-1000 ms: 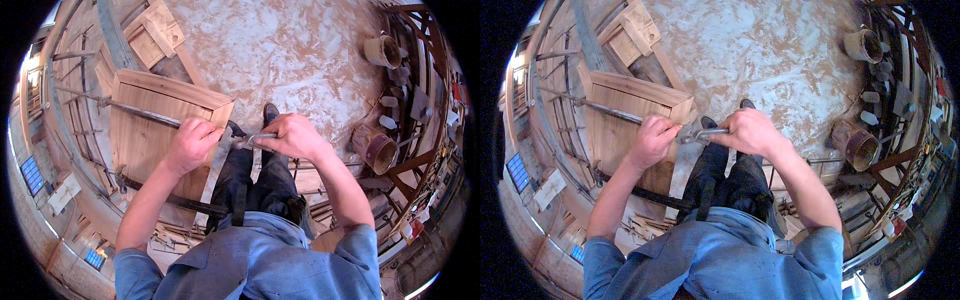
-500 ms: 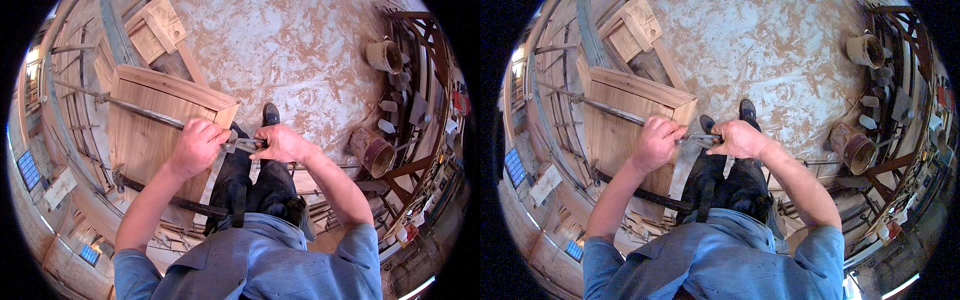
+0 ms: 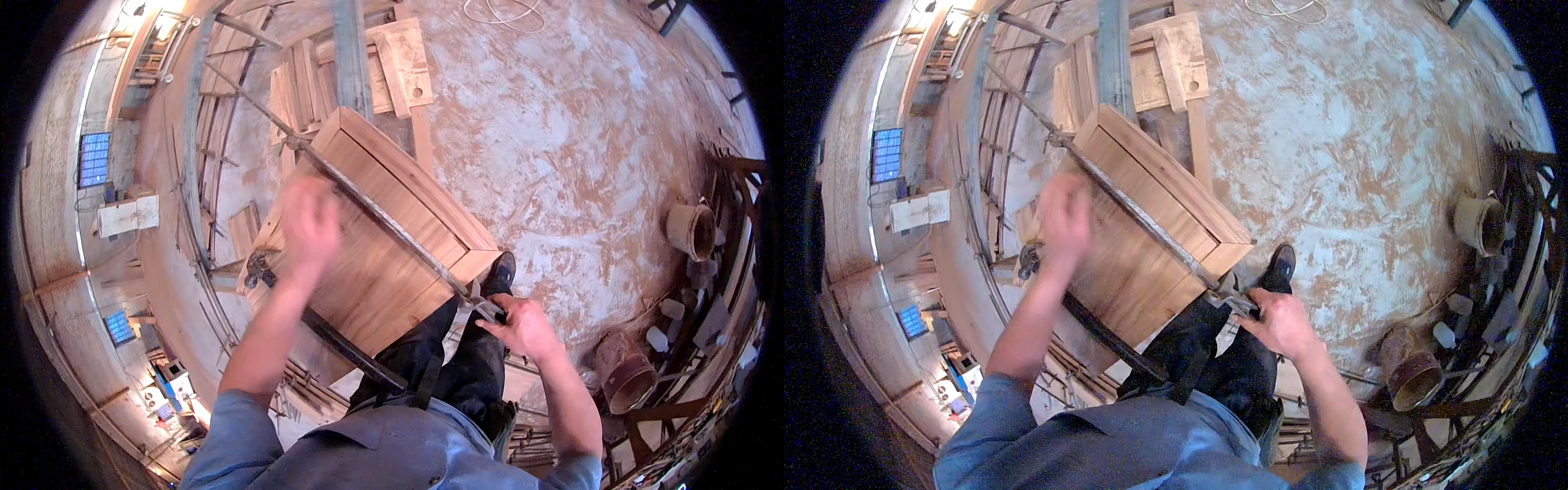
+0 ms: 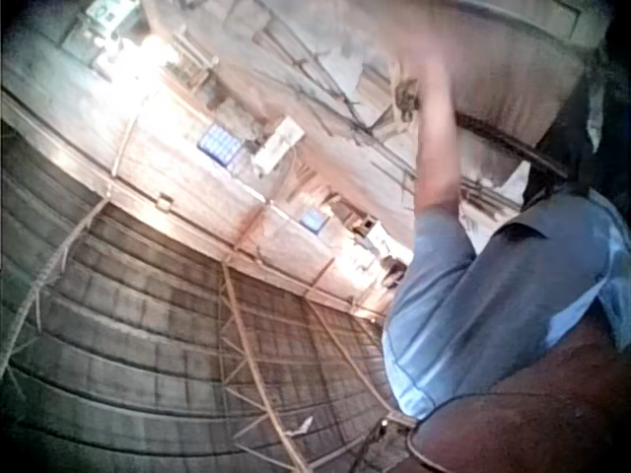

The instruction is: The person assembles a wooden cabinet door by securing its frame with metal clamps. They repeatedly position the clamps, tighten the screws to hold the joints together, and use a hammer to tap the wood into alignment. The person adjusts the clamps multiple times to ensure the door is properly secured.

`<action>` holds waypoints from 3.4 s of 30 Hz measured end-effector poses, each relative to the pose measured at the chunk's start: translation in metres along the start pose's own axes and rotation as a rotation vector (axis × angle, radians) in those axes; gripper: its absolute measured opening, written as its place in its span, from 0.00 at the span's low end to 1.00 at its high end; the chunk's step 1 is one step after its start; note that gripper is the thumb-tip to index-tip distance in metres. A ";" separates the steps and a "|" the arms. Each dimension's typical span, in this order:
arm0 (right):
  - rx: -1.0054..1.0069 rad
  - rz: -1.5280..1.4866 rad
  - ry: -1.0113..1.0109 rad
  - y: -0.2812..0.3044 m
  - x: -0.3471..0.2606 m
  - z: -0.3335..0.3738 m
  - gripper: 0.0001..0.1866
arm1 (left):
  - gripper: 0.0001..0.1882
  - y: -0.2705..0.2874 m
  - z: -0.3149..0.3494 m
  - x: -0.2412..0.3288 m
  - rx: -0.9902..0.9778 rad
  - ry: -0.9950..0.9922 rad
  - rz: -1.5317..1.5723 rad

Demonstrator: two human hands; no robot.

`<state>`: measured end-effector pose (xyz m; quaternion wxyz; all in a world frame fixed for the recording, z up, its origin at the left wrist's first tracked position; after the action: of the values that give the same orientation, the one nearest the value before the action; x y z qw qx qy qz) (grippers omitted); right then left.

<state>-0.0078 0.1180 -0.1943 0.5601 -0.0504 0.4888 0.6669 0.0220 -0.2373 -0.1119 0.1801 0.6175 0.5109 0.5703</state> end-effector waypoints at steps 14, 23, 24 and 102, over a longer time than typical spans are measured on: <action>0.105 0.084 0.124 0.005 -0.019 -0.004 0.21 | 0.17 0.002 -0.023 -0.123 -0.081 0.494 0.108; 0.117 0.016 0.066 0.001 -0.016 -0.003 0.21 | 0.19 0.025 -0.035 -0.148 0.255 0.574 0.519; 0.123 0.019 0.067 -0.001 -0.015 -0.004 0.21 | 0.20 0.028 -0.042 -0.147 0.322 0.474 0.580; 0.116 0.040 0.059 -0.012 -0.032 -0.002 0.19 | 0.27 0.022 -0.110 -0.087 -0.801 -0.032 -0.352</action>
<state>0.0123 0.0936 -0.1827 0.5339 -0.0279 0.5438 0.6469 -0.0510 -0.3585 -0.1077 0.5078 0.4113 0.3441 0.6742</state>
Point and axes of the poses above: each hand's wrist, its own z-axis away from the middle knuckle, its own y-axis out of the back of the hand, x = y × z, the point moved 5 cm from there along -z, towards the middle knuckle, and after that the axes turned 14 degrees about z, right-handed, at the moved point
